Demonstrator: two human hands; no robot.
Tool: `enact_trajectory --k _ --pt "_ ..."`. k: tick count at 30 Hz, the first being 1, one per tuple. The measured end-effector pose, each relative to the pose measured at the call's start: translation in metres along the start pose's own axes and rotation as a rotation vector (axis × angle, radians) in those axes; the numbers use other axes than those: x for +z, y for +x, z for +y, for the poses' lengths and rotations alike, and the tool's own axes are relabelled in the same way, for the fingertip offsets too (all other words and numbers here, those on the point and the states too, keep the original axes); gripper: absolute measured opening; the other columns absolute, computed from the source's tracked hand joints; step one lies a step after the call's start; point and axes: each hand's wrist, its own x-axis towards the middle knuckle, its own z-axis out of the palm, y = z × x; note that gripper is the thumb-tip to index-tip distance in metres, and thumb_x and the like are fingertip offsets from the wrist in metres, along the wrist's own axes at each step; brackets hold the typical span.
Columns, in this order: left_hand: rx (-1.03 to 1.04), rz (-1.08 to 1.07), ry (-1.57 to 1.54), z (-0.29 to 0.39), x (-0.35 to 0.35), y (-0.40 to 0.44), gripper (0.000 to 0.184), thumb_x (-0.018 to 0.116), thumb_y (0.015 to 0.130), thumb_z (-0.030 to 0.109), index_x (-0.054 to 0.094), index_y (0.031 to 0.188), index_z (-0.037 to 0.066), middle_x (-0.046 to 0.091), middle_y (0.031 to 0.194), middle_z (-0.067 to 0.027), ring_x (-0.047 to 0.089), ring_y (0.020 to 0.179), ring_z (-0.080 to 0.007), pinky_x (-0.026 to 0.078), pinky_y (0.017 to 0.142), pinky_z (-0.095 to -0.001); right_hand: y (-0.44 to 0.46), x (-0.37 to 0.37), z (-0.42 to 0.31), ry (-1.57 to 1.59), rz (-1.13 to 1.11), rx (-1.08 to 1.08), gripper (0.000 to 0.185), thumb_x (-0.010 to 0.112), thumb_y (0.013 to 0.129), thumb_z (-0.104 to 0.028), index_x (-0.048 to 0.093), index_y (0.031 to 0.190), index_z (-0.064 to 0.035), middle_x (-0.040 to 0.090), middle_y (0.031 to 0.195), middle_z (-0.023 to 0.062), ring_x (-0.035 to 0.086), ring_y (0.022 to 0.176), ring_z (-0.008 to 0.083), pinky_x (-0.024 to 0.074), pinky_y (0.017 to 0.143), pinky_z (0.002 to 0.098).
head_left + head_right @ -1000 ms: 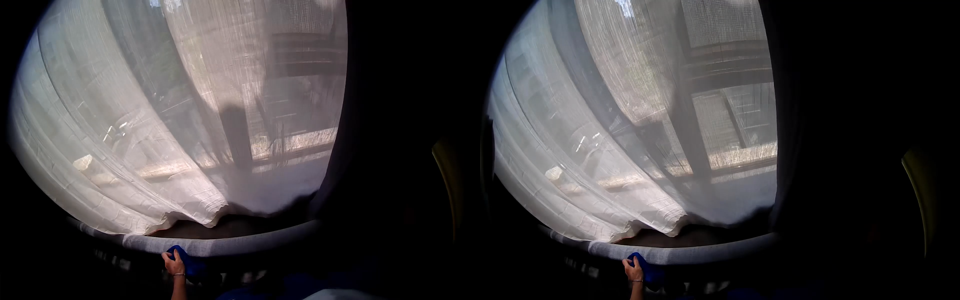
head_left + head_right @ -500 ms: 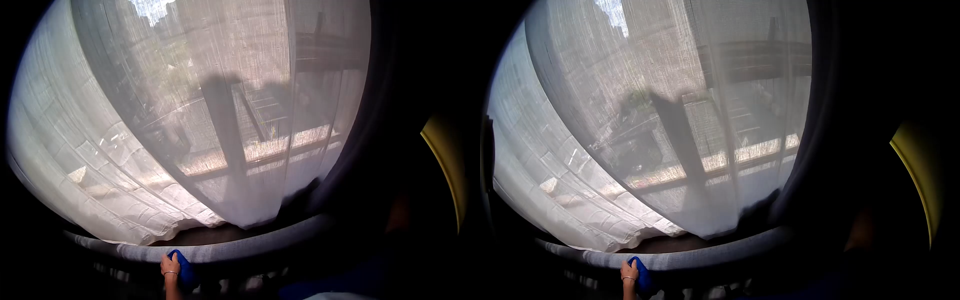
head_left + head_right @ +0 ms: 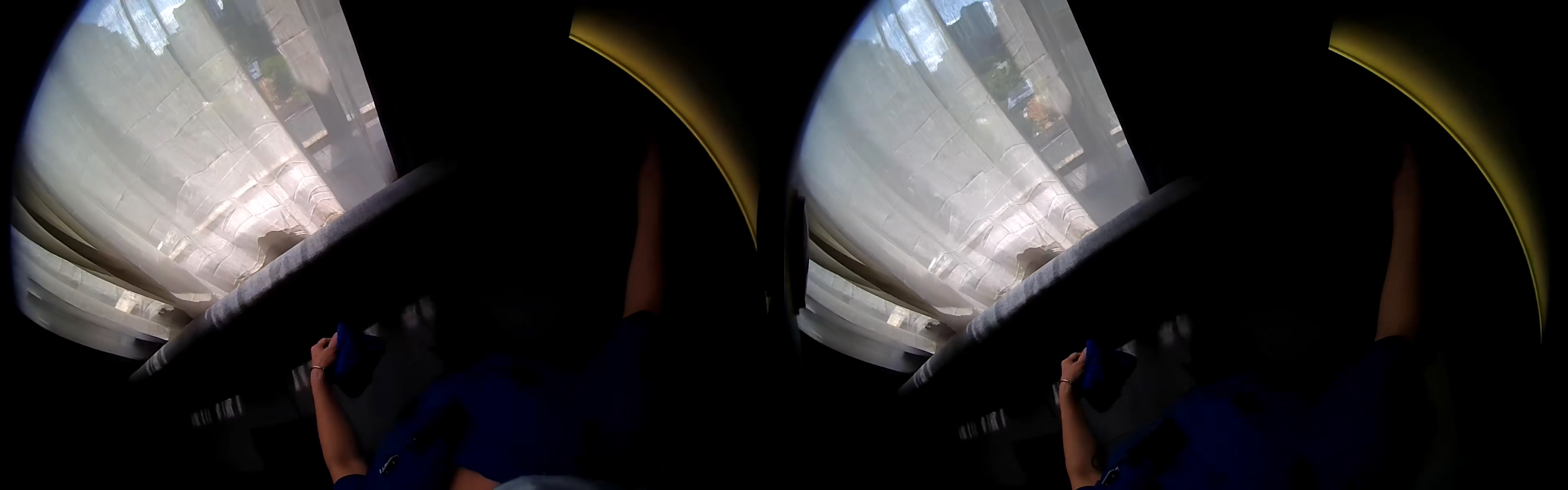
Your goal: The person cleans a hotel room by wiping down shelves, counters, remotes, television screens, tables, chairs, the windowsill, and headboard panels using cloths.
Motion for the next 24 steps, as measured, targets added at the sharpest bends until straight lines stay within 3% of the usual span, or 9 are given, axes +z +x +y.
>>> enact_trajectory --k 1,2,4,7,12,16,19,24 --pt "-0.293 -0.083 -0.234 -0.045 0.000 -0.022 0.031 0.062 0.088 0.034 0.063 0.093 0.003 0.067 0.081 -0.0138 0.064 0.070 -0.0218 0.050 0.064 -0.0357 -0.023 -0.016 -0.029 -0.056 0.007 -0.125 0.058 0.053 0.094 -0.045 0.050 0.134 -0.0043 0.048 0.138 0.0144 0.045 0.126 0.0251 0.0409 0.102 0.0389" --pt "-0.389 -0.130 -0.263 -0.073 0.002 -0.049 0.030 0.061 0.088 0.033 0.063 0.094 0.003 0.067 0.081 -0.0140 0.064 0.070 -0.0224 0.050 0.064 -0.0361 -0.051 -0.036 -0.054 -0.101 0.017 -0.229 0.058 0.054 0.093 -0.045 0.050 0.134 -0.0042 0.048 0.137 0.0144 0.045 0.126 0.0250 0.0412 0.102 0.0390" --pt "-0.526 -0.165 -0.250 -0.131 0.006 -0.094 0.029 0.061 0.088 0.032 0.062 0.094 0.004 0.067 0.081 -0.0144 0.064 0.070 -0.0234 0.050 0.064 -0.0369 -0.108 -0.055 -0.072 -0.166 -0.026 -0.323 0.058 0.055 0.093 -0.045 0.051 0.133 -0.0041 0.049 0.136 0.0143 0.046 0.125 0.0249 0.0419 0.102 0.0390" --pt "-0.579 -0.208 -0.052 -0.185 0.010 -0.152 0.027 0.059 0.089 0.030 0.062 0.094 0.004 0.067 0.081 -0.0149 0.064 0.071 -0.0249 0.050 0.063 -0.0380 -0.216 -0.100 -0.054 -0.270 -0.196 -0.229 0.057 0.056 0.092 -0.045 0.052 0.132 -0.0040 0.051 0.135 0.0141 0.048 0.124 0.0248 0.0429 0.101 0.0391" --pt "-0.504 -0.277 0.279 -0.217 0.024 -0.206 0.024 0.057 0.089 0.027 0.061 0.094 0.005 0.066 0.081 -0.0158 0.063 0.071 -0.0275 0.050 0.063 -0.0398 -0.396 -0.189 0.071 -0.315 -0.631 0.366 0.057 0.058 0.091 -0.045 0.053 0.130 -0.0037 0.053 0.132 0.0139 0.050 0.122 0.0245 0.0447 0.099 0.0392" --pt "-0.394 -0.380 0.494 -0.207 0.035 -0.215 0.021 0.055 0.089 0.025 0.060 0.095 0.005 0.065 0.081 -0.0165 0.063 0.072 -0.0296 0.050 0.063 -0.0413 -0.446 -0.203 0.058 -0.612 -0.802 0.933 0.054 0.060 0.090 -0.042 0.055 0.127 -0.0025 0.056 0.128 0.0142 0.054 0.116 0.0257 0.0479 0.095 0.0389" --pt "-0.324 -0.442 0.608 -0.193 0.054 -0.224 0.019 0.053 0.090 0.023 0.059 0.095 0.006 0.065 0.080 -0.0170 0.063 0.072 -0.0311 0.050 0.063 -0.0425 -0.437 -0.240 0.048 -0.755 -0.677 1.249 0.053 0.062 0.089 -0.040 0.056 0.125 -0.0016 0.058 0.125 0.0145 0.057 0.111 0.0265 0.0503 0.091 0.0386" --pt "-0.197 -0.570 0.870 -0.161 0.103 -0.233 0.017 0.051 0.090 0.020 0.058 0.095 0.006 0.064 0.080 -0.0179 0.063 0.073 -0.0337 0.050 0.062 -0.0443 -0.417 -0.384 0.015 -0.687 -0.092 1.675 0.050 0.064 0.089 -0.037 0.058 0.121 -0.0001 0.061 0.120 0.0149 0.062 0.104 0.0280 0.0543 0.085 0.0381"
